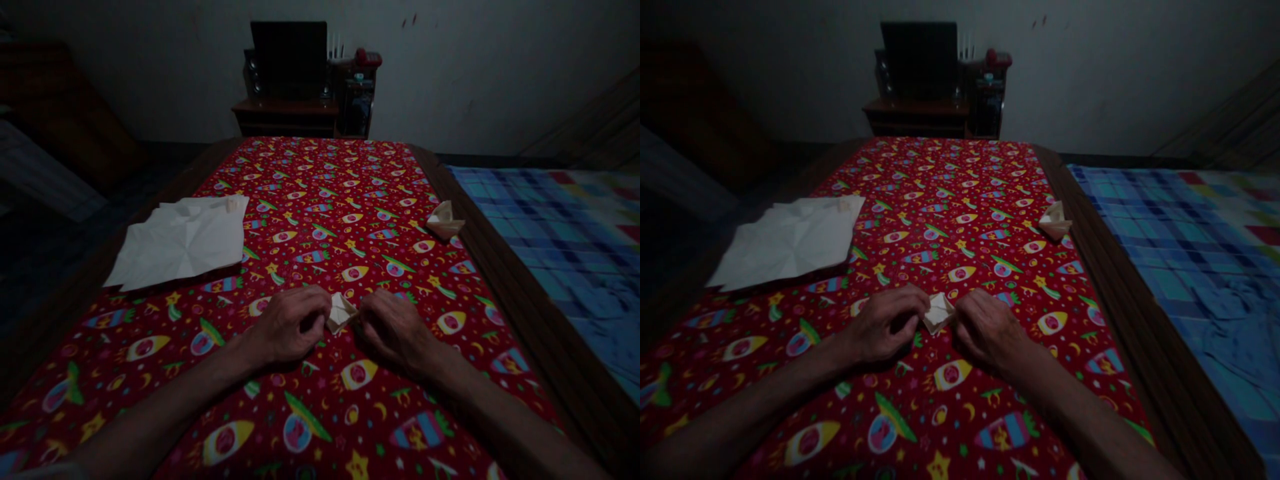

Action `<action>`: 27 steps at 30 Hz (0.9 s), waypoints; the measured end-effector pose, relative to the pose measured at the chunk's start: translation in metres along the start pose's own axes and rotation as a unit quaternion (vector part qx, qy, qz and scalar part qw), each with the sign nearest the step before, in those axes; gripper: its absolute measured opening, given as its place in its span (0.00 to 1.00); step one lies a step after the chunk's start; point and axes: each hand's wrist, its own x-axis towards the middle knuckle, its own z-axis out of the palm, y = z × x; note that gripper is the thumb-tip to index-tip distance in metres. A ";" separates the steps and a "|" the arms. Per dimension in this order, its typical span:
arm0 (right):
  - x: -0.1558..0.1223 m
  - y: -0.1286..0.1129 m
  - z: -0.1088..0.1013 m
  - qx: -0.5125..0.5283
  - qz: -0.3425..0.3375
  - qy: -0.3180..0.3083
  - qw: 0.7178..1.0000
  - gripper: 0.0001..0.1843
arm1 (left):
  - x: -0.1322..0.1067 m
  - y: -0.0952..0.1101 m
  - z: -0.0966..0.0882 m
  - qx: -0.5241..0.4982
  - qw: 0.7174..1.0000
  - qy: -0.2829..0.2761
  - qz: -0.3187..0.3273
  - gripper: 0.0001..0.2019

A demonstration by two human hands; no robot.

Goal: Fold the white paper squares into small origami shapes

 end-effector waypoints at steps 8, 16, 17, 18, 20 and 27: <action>-0.002 0.002 0.003 0.013 0.014 0.009 1.000 0.04 | 0.005 0.003 -0.007 0.129 0.991 -0.039 -0.008 0.15; -0.001 0.003 0.002 0.036 0.010 0.014 0.999 0.03 | 0.007 0.004 0.000 0.144 0.988 -0.028 -0.045 0.08; -0.001 0.003 0.002 0.035 0.009 0.012 0.999 0.03 | 0.008 0.003 0.003 0.133 0.990 -0.006 -0.048 0.07; -0.001 0.002 0.002 0.034 0.008 0.009 0.999 0.02 | 0.008 0.002 0.005 0.122 0.991 0.018 -0.042 0.05; -0.001 0.002 0.002 0.031 0.005 0.004 0.999 0.02 | 0.009 0.000 0.009 0.094 0.994 0.044 -0.020 0.04; 0.000 -0.001 0.003 -0.003 0.009 -0.004 1.000 0.02 | 0.011 -0.002 0.015 -0.003 0.995 0.055 -0.078 0.08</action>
